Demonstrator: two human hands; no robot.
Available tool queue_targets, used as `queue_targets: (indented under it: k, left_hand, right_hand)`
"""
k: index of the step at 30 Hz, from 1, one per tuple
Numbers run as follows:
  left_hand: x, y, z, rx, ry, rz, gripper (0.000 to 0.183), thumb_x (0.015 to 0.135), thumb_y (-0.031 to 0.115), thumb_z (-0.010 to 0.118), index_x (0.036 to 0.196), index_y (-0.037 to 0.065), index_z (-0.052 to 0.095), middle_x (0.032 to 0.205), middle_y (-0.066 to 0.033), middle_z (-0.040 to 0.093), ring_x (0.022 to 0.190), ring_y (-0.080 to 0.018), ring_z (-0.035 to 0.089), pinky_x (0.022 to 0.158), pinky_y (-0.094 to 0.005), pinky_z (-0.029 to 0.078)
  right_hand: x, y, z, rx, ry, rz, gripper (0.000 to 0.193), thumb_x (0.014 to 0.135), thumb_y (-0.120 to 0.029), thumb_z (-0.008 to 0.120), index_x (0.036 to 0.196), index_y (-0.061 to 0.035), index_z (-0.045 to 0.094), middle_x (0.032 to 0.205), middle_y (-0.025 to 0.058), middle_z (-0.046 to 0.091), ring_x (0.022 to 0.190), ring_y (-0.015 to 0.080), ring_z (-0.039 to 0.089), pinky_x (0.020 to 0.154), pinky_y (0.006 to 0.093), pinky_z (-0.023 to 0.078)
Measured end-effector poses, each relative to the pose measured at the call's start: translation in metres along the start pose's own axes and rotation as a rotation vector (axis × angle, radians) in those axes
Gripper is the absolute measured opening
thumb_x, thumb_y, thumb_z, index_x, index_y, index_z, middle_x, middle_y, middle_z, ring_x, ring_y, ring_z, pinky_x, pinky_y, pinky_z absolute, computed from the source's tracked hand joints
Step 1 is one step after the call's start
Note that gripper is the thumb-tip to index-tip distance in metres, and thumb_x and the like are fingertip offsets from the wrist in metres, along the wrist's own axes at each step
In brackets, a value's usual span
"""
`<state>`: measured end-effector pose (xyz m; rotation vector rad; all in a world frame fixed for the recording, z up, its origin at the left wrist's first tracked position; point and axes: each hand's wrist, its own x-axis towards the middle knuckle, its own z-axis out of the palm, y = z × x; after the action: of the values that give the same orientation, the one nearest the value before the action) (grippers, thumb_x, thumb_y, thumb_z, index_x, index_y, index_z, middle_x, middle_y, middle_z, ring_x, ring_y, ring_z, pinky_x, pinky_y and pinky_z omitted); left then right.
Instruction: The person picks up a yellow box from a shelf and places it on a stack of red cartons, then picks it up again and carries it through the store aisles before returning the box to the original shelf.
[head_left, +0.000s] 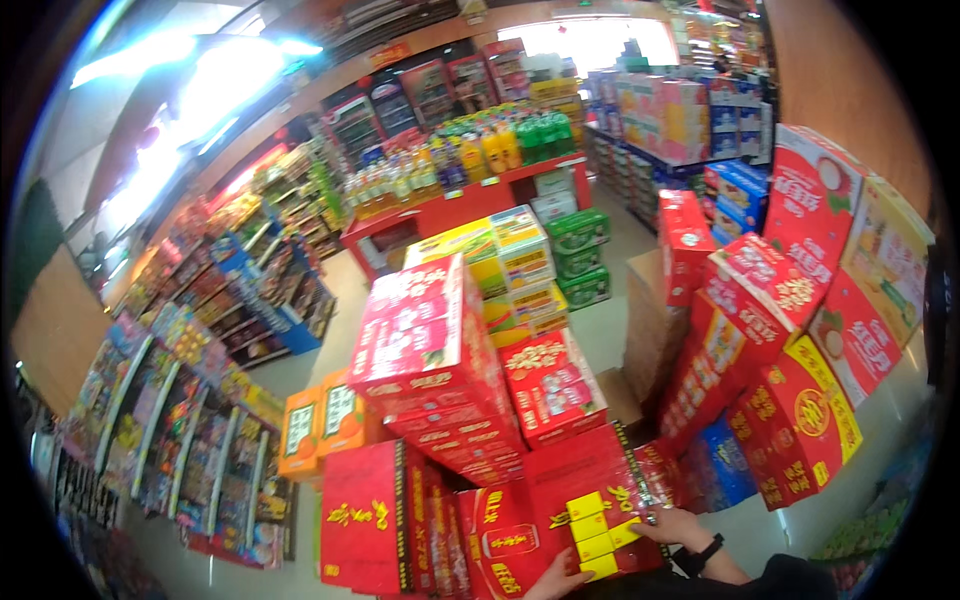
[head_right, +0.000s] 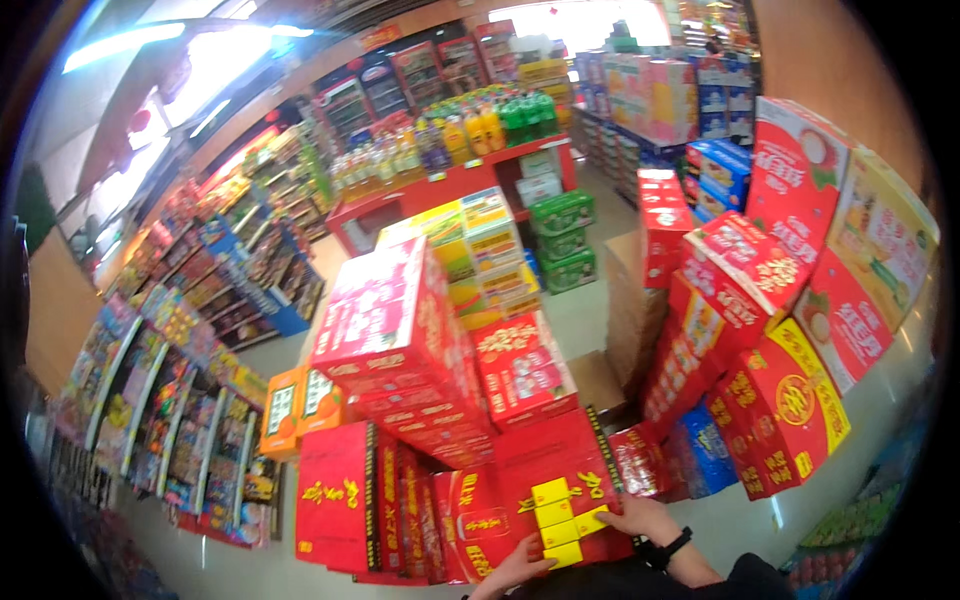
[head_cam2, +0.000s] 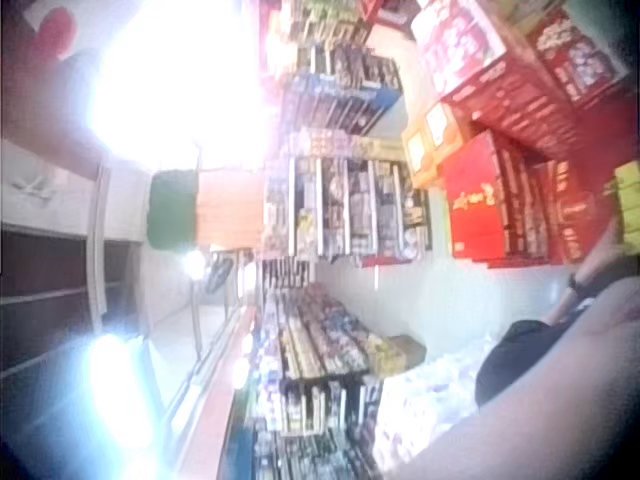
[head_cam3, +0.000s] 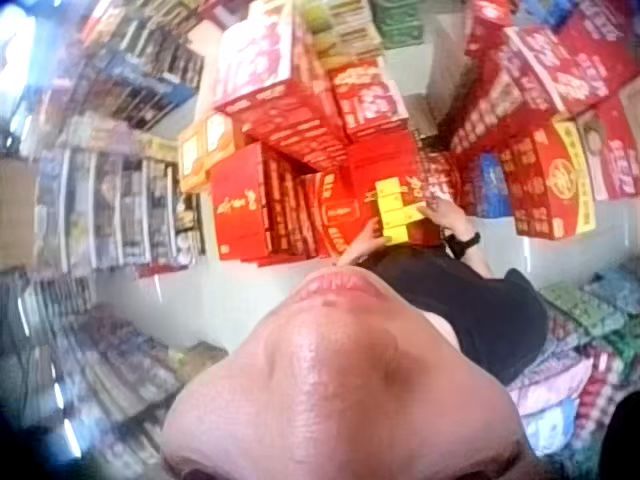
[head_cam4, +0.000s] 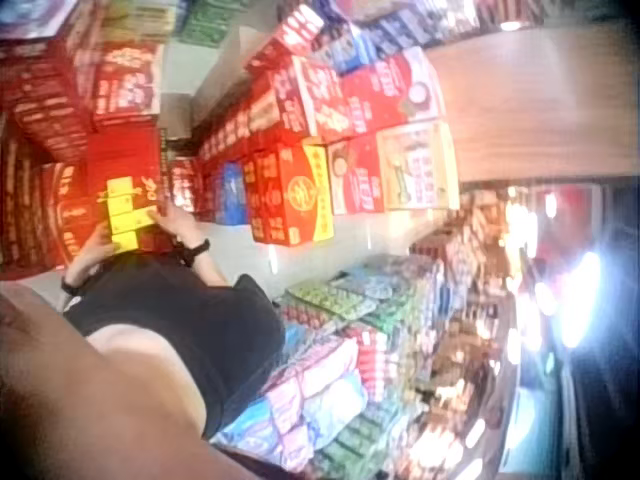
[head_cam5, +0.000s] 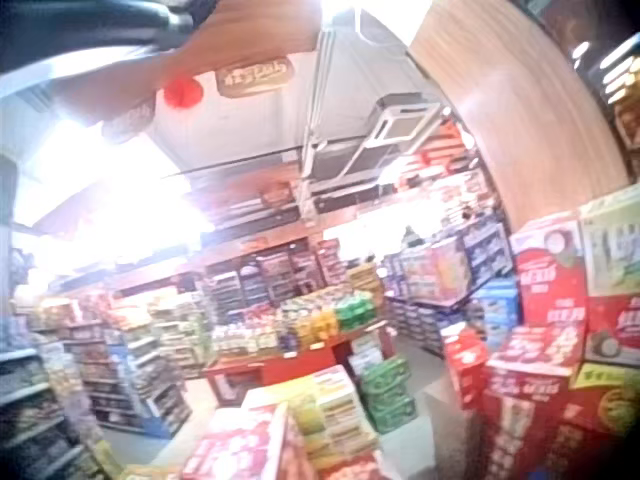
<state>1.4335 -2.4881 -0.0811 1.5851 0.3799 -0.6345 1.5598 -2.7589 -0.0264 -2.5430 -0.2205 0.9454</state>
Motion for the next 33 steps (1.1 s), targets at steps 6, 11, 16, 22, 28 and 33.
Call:
queue_targets:
  k: [6, 11, 16, 22, 28, 33]
  left_hand:
    - [0.012, -0.039, -0.003, 0.068, -0.108, 0.05, 0.083, 0.093, 0.023, 0.078, 0.153, -0.006, 0.028, 0.141, -0.0177, 0.057, 0.129, -0.0257, 0.057, 0.105, -0.0368, 0.048]
    - [0.02, -0.068, -0.005, -0.014, -0.052, 0.072, 0.078, 0.092, 0.022, 0.079, 0.148, -0.007, 0.033, 0.142, -0.0187, 0.055, 0.129, -0.0254, 0.057, 0.108, -0.0375, 0.047]
    - [0.017, -0.043, 0.004, -0.087, -0.039, 0.012, 0.081, 0.089, 0.015, 0.081, 0.149, -0.006, 0.03, 0.141, -0.019, 0.057, 0.13, -0.0256, 0.057, 0.11, -0.0384, 0.046]
    - [0.003, -0.004, 0.003, -0.131, -0.068, 0.041, 0.082, 0.087, 0.006, 0.08, 0.151, -0.003, 0.03, 0.134, -0.018, 0.063, 0.124, -0.0249, 0.062, 0.106, -0.0379, 0.05]
    - [0.008, -0.018, -0.006, 0.0, -0.036, -0.06, 0.069, 0.088, 0.003, 0.078, 0.145, -0.002, 0.042, 0.131, -0.0145, 0.066, 0.12, -0.0237, 0.065, 0.103, -0.037, 0.052]
    - [0.012, -0.018, 0.001, 0.055, 0.002, 0.056, 0.067, 0.086, 0.009, 0.081, 0.14, -0.003, 0.044, 0.132, -0.0166, 0.065, 0.12, -0.0263, 0.065, 0.099, -0.0371, 0.055]
  right_hand:
    - [-0.03, -0.006, 0.01, 0.151, 0.098, 0.061, 0.085, 0.088, -0.068, 0.063, 0.139, -0.0019, 0.048, 0.12, 0.0292, 0.068, 0.112, 0.0444, 0.066, 0.096, 0.0506, 0.053]
    - [-0.05, 0.001, 0.012, 0.141, 0.022, 0.018, 0.103, 0.09, -0.069, 0.059, 0.155, 0.0043, 0.025, 0.112, 0.0363, 0.067, 0.104, 0.0498, 0.066, 0.092, 0.0504, 0.053]
    - [-0.093, 0.062, 0.023, 0.257, 0.125, 0.087, 0.101, 0.09, -0.066, 0.061, 0.157, 0.0009, 0.026, 0.115, 0.0313, 0.069, 0.109, 0.0456, 0.066, 0.096, 0.0478, 0.051]
    - [-0.139, 0.123, 0.043, 0.155, 0.157, 0.261, 0.089, 0.09, -0.064, 0.061, 0.151, -0.0018, 0.042, 0.117, 0.0279, 0.069, 0.111, 0.0434, 0.066, 0.097, 0.0476, 0.052]
    - [-0.171, 0.132, 0.019, 0.215, 0.164, 0.218, 0.079, 0.09, -0.061, 0.062, 0.147, -0.0071, 0.051, 0.112, 0.0229, 0.072, 0.108, 0.0409, 0.068, 0.094, 0.0467, 0.053]
    - [-0.181, 0.163, 0.033, 0.374, 0.198, 0.216, 0.077, 0.089, -0.057, 0.065, 0.145, -0.006, 0.051, 0.108, 0.0222, 0.073, 0.104, 0.0414, 0.068, 0.092, 0.0475, 0.054]
